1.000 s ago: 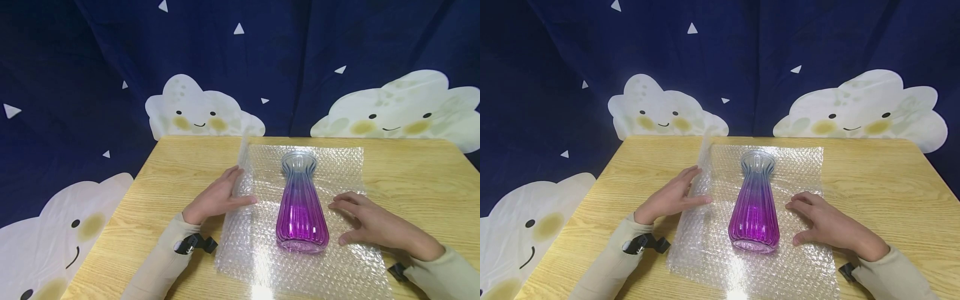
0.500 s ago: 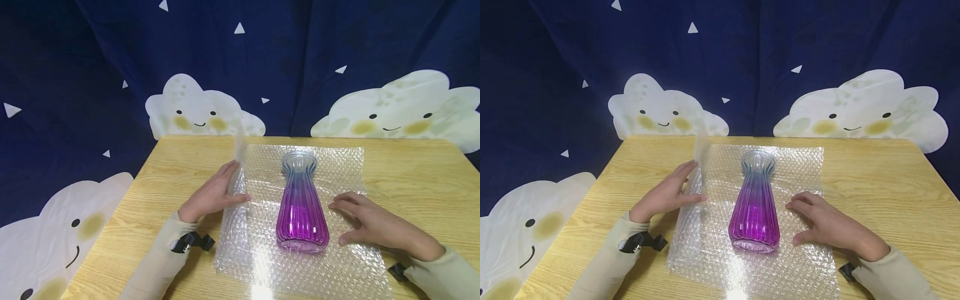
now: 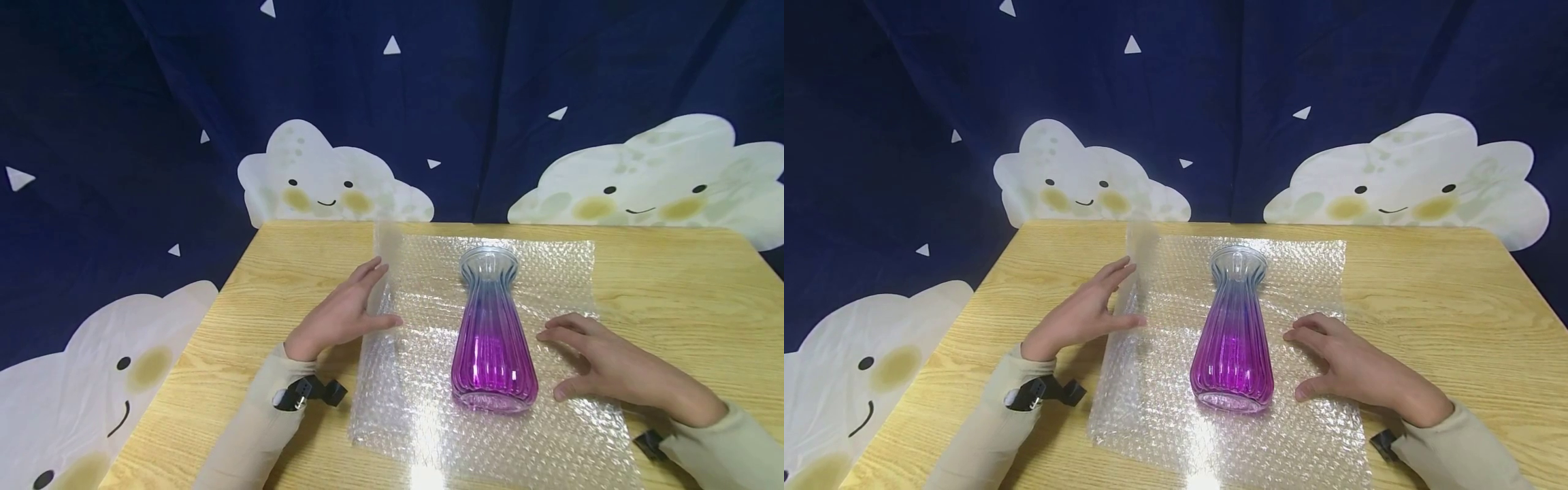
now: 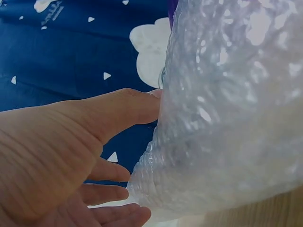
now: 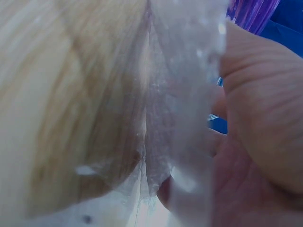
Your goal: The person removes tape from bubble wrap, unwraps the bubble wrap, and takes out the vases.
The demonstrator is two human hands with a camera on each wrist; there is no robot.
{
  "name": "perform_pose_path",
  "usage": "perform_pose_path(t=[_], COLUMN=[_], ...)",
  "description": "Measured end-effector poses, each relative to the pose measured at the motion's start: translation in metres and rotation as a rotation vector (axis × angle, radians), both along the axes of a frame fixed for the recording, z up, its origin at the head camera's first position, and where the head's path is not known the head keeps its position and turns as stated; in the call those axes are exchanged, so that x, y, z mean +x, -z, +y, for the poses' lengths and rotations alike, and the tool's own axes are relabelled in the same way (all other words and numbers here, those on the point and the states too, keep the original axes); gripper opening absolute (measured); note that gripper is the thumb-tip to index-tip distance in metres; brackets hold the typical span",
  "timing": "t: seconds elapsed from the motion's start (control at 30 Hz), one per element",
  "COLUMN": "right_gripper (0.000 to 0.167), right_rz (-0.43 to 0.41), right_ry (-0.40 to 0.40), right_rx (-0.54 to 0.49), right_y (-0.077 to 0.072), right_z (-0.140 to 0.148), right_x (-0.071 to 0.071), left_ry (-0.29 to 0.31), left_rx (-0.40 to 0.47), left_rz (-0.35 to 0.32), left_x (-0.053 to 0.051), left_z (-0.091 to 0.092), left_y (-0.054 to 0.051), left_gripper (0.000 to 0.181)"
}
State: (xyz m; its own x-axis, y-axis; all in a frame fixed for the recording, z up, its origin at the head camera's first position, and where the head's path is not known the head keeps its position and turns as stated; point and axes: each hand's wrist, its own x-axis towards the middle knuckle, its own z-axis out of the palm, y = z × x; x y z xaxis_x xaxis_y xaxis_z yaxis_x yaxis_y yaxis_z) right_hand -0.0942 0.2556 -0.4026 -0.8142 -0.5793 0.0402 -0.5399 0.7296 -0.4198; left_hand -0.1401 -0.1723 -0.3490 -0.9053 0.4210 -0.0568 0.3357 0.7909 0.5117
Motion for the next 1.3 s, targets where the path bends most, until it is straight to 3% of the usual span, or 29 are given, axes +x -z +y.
perform_pose_path(t=[0.47, 0.97, 1.3], right_gripper=[0.088, 0.088, 0.09], right_rz=[-0.01, -0.005, -0.015], right_ry=[0.0, 0.009, 0.004], right_rx=[0.004, 0.001, 0.013], right_y=[0.002, 0.0, -0.001], right_z=[0.001, 0.001, 0.0], right_x=[-0.001, 0.001, -0.001], left_ry=[0.012, 0.022, 0.016], left_rx=[-0.02, -0.048, -0.06], left_rz=[-0.041, -0.071, -0.09], left_x=[-0.003, -0.011, -0.01], left_z=[-0.011, -0.019, -0.022], left_y=[-0.002, 0.003, 0.005], left_gripper=[0.099, 0.097, 0.095])
